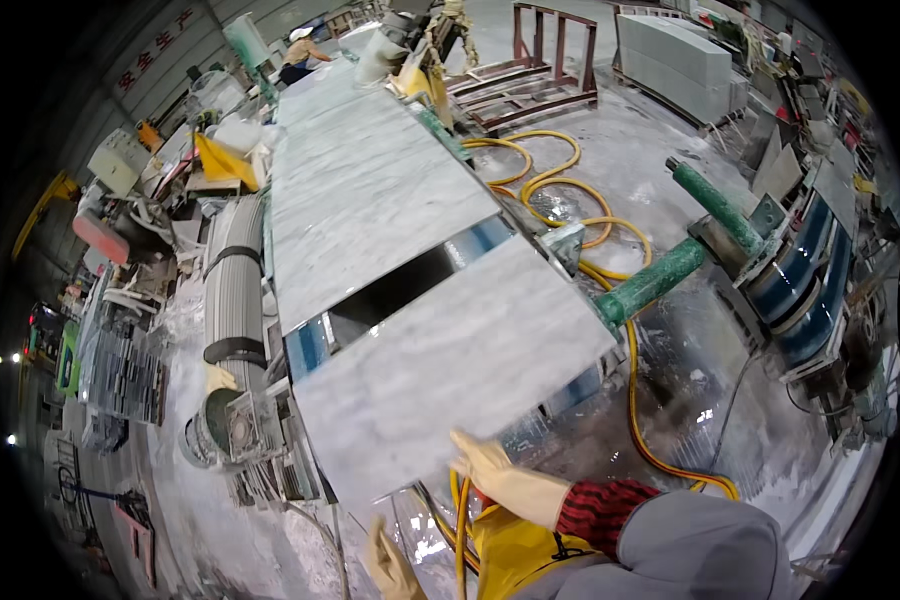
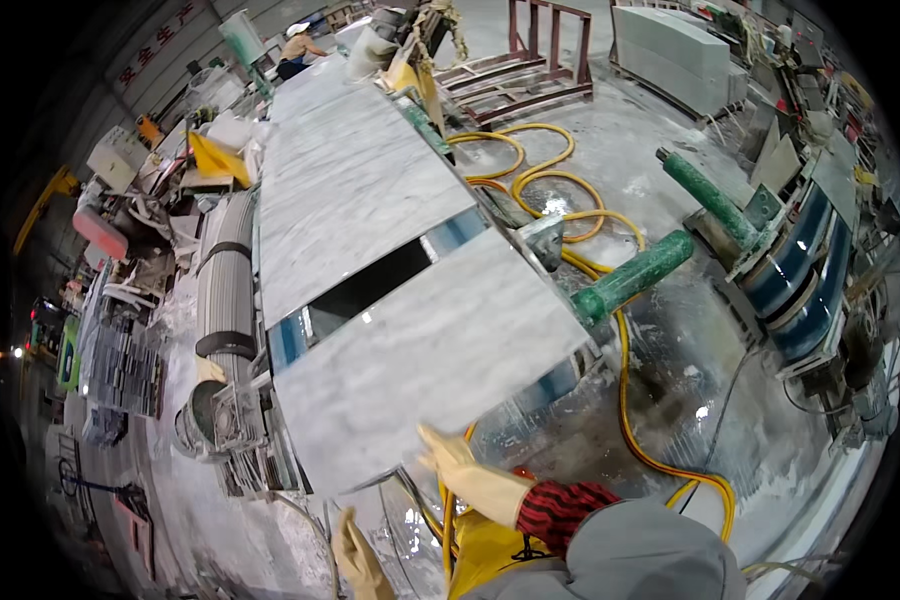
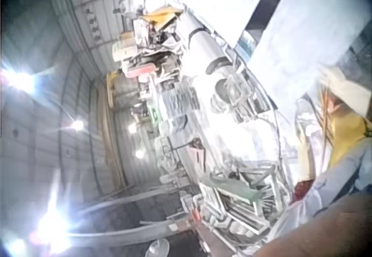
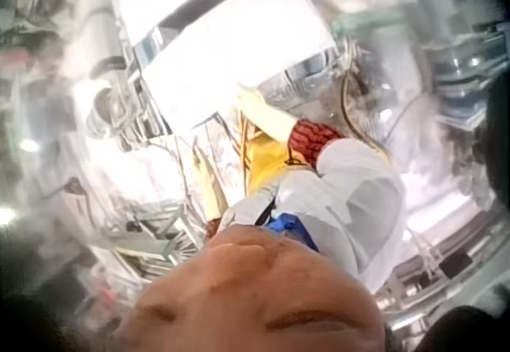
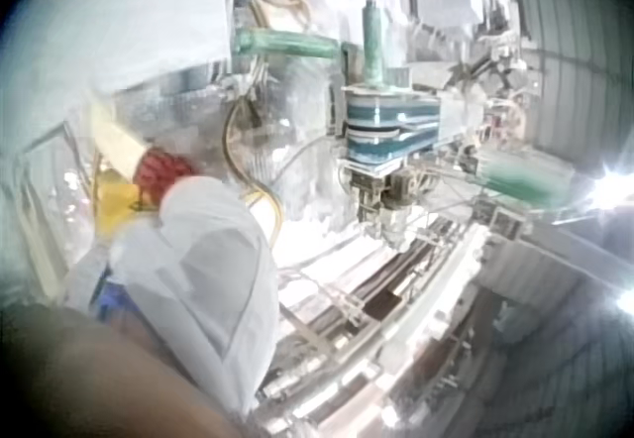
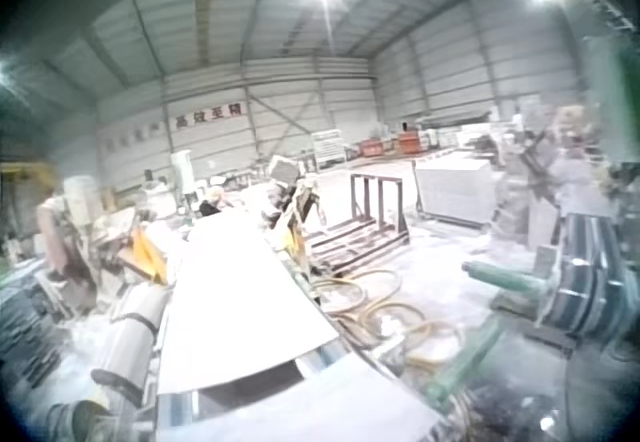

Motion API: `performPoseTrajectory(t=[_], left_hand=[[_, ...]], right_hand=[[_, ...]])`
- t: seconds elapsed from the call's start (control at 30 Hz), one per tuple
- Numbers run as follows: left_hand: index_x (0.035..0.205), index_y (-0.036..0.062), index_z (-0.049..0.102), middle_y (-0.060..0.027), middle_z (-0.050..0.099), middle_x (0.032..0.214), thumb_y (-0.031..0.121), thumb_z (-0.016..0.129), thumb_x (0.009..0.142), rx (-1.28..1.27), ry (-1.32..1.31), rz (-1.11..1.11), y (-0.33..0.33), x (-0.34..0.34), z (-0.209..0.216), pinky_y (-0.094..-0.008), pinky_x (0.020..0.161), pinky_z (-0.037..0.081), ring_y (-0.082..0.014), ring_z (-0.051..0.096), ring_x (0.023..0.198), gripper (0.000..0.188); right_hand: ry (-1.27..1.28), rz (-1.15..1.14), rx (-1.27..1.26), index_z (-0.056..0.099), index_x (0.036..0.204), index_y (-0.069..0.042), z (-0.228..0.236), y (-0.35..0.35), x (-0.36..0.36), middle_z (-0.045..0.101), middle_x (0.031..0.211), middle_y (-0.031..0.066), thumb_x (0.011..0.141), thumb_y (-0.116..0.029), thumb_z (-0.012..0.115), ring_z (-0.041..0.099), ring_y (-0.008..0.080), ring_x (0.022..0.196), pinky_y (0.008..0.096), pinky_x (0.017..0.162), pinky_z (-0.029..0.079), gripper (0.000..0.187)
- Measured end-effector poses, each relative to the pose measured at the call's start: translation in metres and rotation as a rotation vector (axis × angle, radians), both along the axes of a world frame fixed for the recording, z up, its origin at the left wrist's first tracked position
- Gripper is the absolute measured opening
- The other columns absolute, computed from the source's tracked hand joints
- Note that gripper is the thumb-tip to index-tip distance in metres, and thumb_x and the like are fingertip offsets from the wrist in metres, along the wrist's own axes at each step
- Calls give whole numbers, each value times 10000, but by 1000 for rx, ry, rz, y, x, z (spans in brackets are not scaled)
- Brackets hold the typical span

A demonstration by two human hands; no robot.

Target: The person repeatedly picks up large rectangular stone slabs from a conveyor belt and places them onto a nearby rack. The person handles the slabs one at a time, turning them over and stacking them in a pile.

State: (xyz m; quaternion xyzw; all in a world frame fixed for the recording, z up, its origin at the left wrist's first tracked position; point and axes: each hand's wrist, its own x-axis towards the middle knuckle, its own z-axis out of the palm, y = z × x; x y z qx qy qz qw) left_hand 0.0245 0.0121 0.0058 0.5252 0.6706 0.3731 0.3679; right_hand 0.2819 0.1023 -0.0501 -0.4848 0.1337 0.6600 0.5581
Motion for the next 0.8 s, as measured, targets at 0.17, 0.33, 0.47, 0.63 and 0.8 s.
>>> performPoseTrajectory(t=[0.17,0.33,0.47,0.63,0.8], left_hand=[[1533,-27,545,-289,599,1514,196,776,982,421,394,-568,173,66,36,-554,1209,424,-475,579,1379,638],[1546,-25,521,-304,568,1541,373,824,922,499,808,-775,338,116,52,-499,1232,402,-450,506,1469,800],[1278,-45,716,-239,751,1120,408,817,939,-29,622,-858,382,139,73,-427,945,547,-335,714,1059,575],[1016,-34,797,-107,723,778,384,835,938,-98,464,-797,324,126,107,-391,684,510,-202,632,695,427],[1013,-99,761,-26,671,759,148,931,863,-117,138,-640,251,100,143,-322,649,466,-120,577,703,336]], right_hand=[[-56,175,74,674,1361,94,-2,-39,14,721,1165,167,1014,-345,798,672,209,949,350,966,636,573],[-160,275,75,810,1102,83,-53,-46,12,768,950,117,942,-468,872,577,163,748,327,668,435,578],[-1203,949,545,330,1617,-170,-137,-44,16,691,1366,148,1059,-532,641,749,297,923,360,870,608,734],[-1244,1068,761,323,1690,-178,-184,-36,48,669,1485,154,1084,-433,605,763,332,1057,379,984,614,715],[-1123,1018,918,461,1608,-119,-157,-42,73,663,1502,160,1083,-291,599,714,344,1180,400,1080,552,569]])
